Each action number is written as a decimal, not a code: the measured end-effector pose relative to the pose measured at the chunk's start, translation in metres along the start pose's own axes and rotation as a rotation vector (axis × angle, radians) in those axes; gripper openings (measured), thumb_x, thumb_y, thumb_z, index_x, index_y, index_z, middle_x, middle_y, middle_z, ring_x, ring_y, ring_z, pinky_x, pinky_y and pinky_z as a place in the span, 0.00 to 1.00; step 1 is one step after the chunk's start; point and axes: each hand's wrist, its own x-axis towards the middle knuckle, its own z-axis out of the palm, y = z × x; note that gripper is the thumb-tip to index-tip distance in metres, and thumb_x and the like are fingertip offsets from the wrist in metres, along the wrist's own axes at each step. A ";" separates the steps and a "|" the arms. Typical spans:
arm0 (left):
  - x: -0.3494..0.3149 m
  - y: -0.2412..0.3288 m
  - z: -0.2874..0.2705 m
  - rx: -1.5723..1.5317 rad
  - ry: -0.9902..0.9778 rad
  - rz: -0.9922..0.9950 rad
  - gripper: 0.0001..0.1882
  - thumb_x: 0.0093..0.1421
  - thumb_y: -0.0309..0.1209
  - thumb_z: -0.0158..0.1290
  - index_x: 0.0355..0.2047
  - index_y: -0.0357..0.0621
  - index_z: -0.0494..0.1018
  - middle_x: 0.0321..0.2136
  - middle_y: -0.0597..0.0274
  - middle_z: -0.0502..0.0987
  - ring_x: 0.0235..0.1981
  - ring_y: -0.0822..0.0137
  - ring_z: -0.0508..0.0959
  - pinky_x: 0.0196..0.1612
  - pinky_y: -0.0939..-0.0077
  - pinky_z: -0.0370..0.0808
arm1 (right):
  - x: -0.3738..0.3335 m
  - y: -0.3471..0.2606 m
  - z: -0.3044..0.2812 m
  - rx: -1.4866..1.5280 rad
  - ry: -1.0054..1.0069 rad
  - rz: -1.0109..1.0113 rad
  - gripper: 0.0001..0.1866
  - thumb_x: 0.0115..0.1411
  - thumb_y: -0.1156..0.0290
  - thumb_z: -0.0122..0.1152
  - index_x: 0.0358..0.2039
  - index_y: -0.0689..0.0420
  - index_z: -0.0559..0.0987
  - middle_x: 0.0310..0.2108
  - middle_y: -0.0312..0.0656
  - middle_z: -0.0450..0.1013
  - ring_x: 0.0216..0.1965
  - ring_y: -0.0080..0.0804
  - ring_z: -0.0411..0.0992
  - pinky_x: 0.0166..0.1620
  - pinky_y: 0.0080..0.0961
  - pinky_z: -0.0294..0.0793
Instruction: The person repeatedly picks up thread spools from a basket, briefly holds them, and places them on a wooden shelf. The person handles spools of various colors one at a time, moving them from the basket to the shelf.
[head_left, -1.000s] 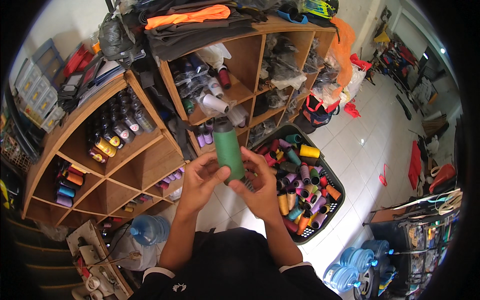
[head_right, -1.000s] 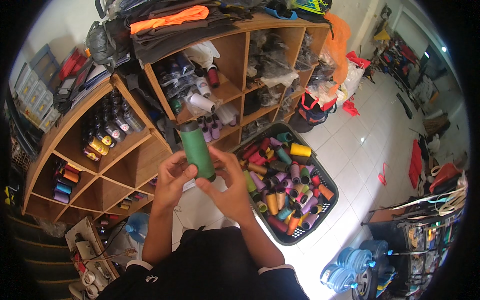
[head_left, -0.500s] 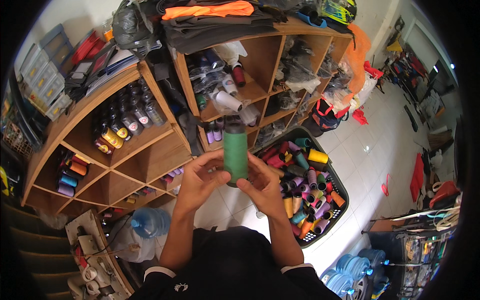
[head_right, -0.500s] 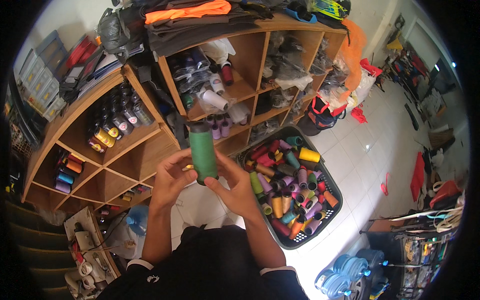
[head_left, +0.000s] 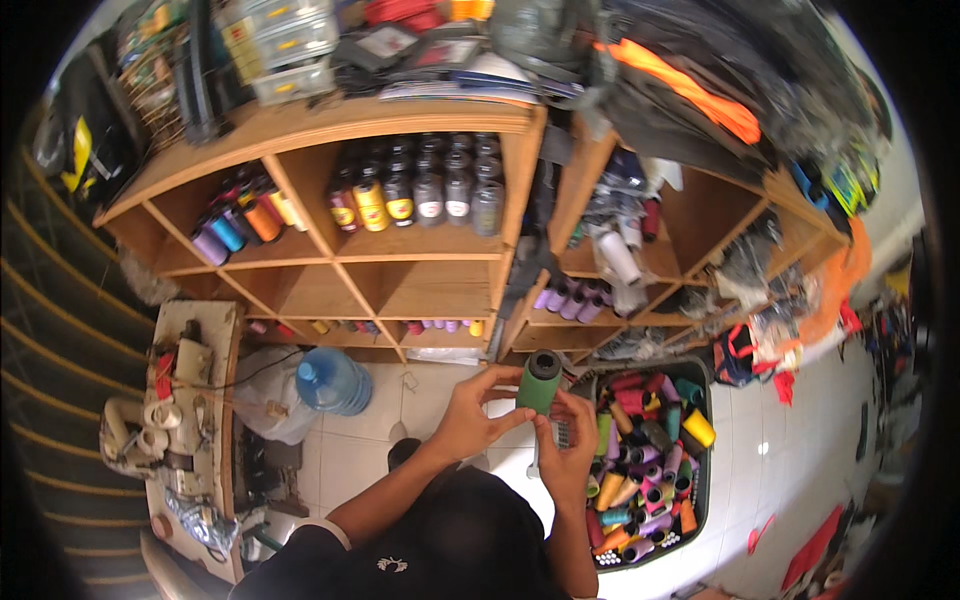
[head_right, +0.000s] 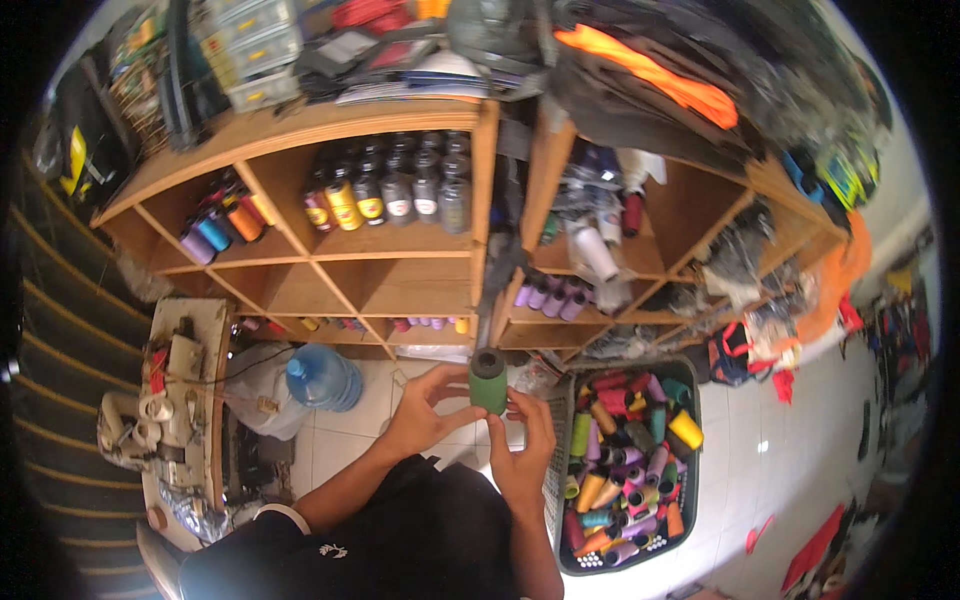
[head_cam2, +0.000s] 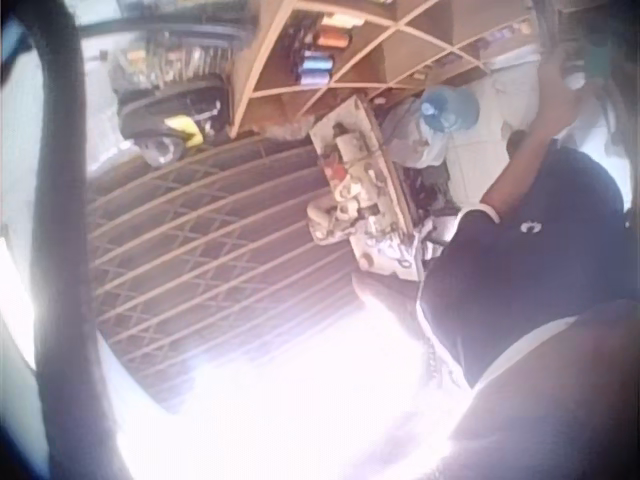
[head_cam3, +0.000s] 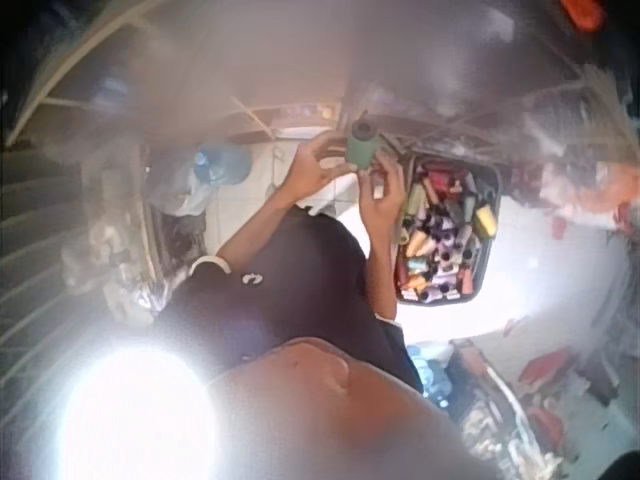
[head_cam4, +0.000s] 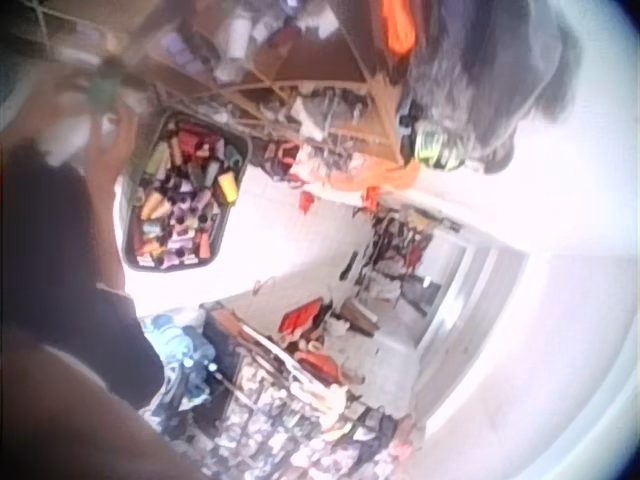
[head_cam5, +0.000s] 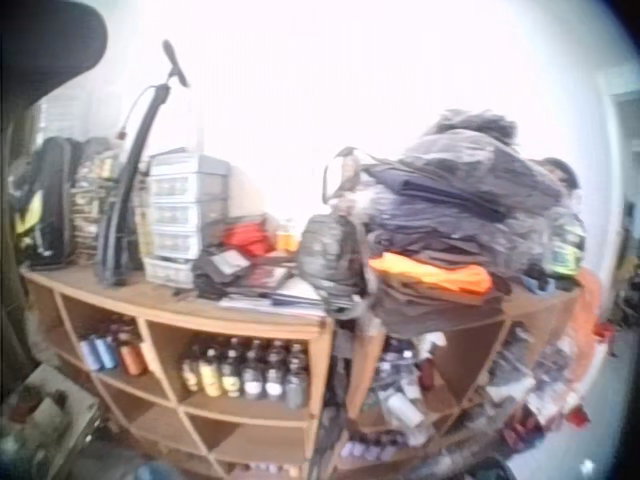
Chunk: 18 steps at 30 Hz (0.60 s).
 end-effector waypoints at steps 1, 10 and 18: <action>-0.006 0.001 -0.008 0.026 0.036 -0.022 0.27 0.52 0.23 0.64 0.53 0.36 0.69 0.45 0.55 0.76 0.48 0.66 0.76 0.53 0.68 0.75 | -0.001 0.000 0.009 0.004 -0.030 -0.002 0.21 0.51 0.81 0.63 0.48 0.61 0.76 0.40 0.46 0.72 0.40 0.35 0.73 0.40 0.27 0.73; -0.045 0.013 -0.106 0.101 0.349 -0.054 0.23 0.55 0.20 0.59 0.52 0.35 0.69 0.47 0.52 0.76 0.48 0.64 0.77 0.51 0.67 0.76 | 0.017 -0.017 0.104 0.126 -0.451 -0.009 0.26 0.50 0.76 0.67 0.51 0.60 0.74 0.43 0.46 0.72 0.44 0.37 0.73 0.44 0.30 0.72; -0.056 0.017 -0.211 0.273 0.614 0.029 0.21 0.53 0.19 0.59 0.49 0.34 0.72 0.45 0.51 0.77 0.46 0.62 0.79 0.48 0.68 0.78 | 0.024 -0.046 0.221 0.302 -0.700 0.060 0.40 0.51 0.70 0.69 0.62 0.59 0.60 0.56 0.47 0.65 0.48 0.36 0.70 0.47 0.32 0.71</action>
